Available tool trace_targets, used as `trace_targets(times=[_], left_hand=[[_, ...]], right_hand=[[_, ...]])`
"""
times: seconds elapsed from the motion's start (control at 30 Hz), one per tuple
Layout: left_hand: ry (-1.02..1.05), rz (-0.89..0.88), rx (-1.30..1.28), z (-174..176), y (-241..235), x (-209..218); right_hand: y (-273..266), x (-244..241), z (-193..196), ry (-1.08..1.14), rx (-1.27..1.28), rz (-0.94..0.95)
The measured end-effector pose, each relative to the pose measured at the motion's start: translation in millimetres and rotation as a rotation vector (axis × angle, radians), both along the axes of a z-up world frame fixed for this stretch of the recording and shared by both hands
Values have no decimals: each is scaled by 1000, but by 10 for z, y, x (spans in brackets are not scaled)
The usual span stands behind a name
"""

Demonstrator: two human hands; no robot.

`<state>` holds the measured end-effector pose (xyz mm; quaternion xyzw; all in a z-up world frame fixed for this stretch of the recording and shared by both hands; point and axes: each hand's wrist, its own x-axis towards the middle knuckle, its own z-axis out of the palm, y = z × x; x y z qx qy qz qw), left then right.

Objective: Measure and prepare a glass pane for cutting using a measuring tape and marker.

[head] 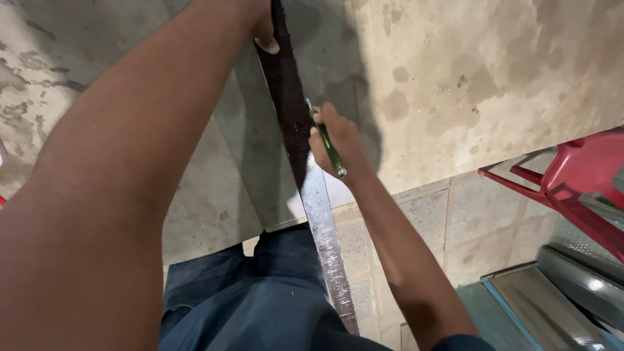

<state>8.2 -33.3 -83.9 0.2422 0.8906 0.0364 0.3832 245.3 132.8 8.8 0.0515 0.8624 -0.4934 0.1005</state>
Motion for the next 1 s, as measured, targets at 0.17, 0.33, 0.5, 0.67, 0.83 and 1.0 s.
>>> trace_targets(times=[0.17,0.33,0.5,0.67,0.83,1.0], left_hand=[[0,11,-6,-249,-293,341],[0,22,-16,-276,-439,442],[-5,34,-24,-235,-526,469],[0,48,-39,-125,-621,407],[6,55,-41,-14,-604,301],[7,65,-49,145,-625,239]], right_hand=[[54,297,-87,-16,71,22],[66,515,-10,-55,68,16],[107,794,-61,-16,77,24],[137,1074,-84,1,137,62],[129,1183,64,-37,111,100],[185,1400,162,-388,-530,-261]])
